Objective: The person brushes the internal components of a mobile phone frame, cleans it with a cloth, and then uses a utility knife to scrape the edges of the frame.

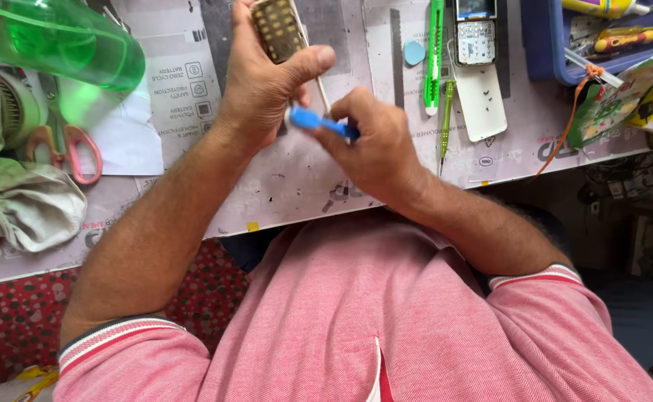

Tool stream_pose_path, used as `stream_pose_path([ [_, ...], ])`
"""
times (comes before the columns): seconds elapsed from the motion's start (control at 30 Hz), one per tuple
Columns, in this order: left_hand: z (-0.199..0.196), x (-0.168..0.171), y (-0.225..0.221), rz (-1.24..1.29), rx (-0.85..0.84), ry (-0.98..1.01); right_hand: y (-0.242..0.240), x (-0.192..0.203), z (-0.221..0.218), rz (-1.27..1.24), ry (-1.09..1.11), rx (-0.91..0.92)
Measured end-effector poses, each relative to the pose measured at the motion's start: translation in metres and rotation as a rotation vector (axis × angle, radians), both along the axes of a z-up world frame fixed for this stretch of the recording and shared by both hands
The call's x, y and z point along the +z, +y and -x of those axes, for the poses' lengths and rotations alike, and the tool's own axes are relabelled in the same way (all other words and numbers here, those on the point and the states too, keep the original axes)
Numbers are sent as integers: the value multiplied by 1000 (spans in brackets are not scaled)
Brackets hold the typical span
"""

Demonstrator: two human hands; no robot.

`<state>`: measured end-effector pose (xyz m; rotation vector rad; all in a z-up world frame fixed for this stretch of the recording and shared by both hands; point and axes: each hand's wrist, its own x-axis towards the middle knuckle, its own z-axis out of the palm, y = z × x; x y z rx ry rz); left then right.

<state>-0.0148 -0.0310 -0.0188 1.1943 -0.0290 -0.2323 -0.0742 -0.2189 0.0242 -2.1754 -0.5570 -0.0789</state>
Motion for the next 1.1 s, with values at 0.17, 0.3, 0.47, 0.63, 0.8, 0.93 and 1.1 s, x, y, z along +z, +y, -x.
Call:
stream_pose_path([
  [0.17, 1, 20, 10, -397, -83, -222, -11, 44, -5, 46, -19, 217],
  [0.3, 2, 32, 15, -591, -272, -484, -59, 60, -28, 165, -181, 216],
  [0.47, 2, 37, 16, -764, -445, -653, -100, 46, -44, 302, -487, 255],
  [0.63, 2, 41, 20, -922, -443, -563, -103, 29, -43, 349, -627, 297],
  [0.8, 2, 39, 22, -878, -395, -660, -104, 19, -43, 359, -674, 282],
  [0.93, 4, 36, 21, -936, -395, -678, -104, 16, -44, 339, -620, 298],
  [1.1, 2, 32, 23, -927, -393, -719, -95, 17, -47, 302, -595, 338],
])
